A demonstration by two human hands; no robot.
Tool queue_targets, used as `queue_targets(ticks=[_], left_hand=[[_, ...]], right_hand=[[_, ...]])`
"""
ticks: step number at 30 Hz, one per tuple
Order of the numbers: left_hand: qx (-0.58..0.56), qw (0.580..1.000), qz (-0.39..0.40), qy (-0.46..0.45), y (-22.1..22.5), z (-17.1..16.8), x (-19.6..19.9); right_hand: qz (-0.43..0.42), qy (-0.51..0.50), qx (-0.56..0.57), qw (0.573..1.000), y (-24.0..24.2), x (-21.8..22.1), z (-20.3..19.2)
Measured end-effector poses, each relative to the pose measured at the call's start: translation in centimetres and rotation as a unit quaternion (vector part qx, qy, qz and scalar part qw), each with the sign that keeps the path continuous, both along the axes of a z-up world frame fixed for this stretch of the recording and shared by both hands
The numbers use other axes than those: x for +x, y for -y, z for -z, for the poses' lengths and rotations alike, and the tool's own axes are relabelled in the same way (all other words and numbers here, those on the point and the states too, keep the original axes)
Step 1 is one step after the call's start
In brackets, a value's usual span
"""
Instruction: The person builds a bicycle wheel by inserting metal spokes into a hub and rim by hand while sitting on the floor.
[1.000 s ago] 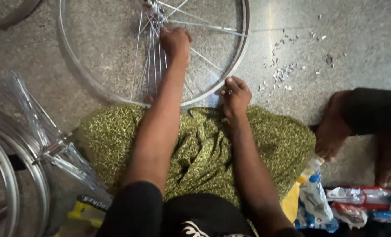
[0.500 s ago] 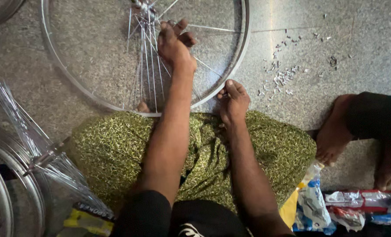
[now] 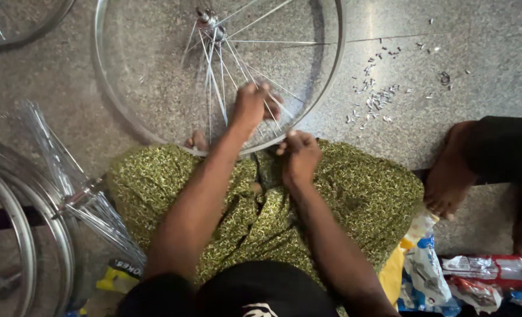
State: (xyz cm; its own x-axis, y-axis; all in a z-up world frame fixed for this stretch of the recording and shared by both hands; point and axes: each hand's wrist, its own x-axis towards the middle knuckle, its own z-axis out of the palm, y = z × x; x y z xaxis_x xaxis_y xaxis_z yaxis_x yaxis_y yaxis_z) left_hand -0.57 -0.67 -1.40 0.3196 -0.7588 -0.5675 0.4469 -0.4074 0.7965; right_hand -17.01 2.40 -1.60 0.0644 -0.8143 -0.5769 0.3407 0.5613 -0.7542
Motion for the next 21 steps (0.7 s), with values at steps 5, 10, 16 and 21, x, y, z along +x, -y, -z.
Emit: queue_targets(ticks=[5, 10, 16, 21], left_hand=[[0.109, 0.978, 0.177, 0.03, -3.9, -2.0, 0.5], [0.047, 0.971, 0.235, -0.011, -4.6, -2.0, 3.5], [0.07, 0.983, 0.169, -0.001, -2.2, -2.1, 1.1], [0.039, 0.985, 0.156, -0.065, -0.6, -1.2, 0.5]], right_hand=[[-0.053, 0.029, -0.02, 0.998, -2.1, 0.6, -1.4], [-0.11, 0.003, -0.025, 0.994, -1.3, 0.6, -2.0], [-0.023, -0.004, -0.052, 0.998, 1.9, -0.4, -1.9], [-0.059, -0.119, -0.098, 0.986, 0.9, -1.2, -1.3]])
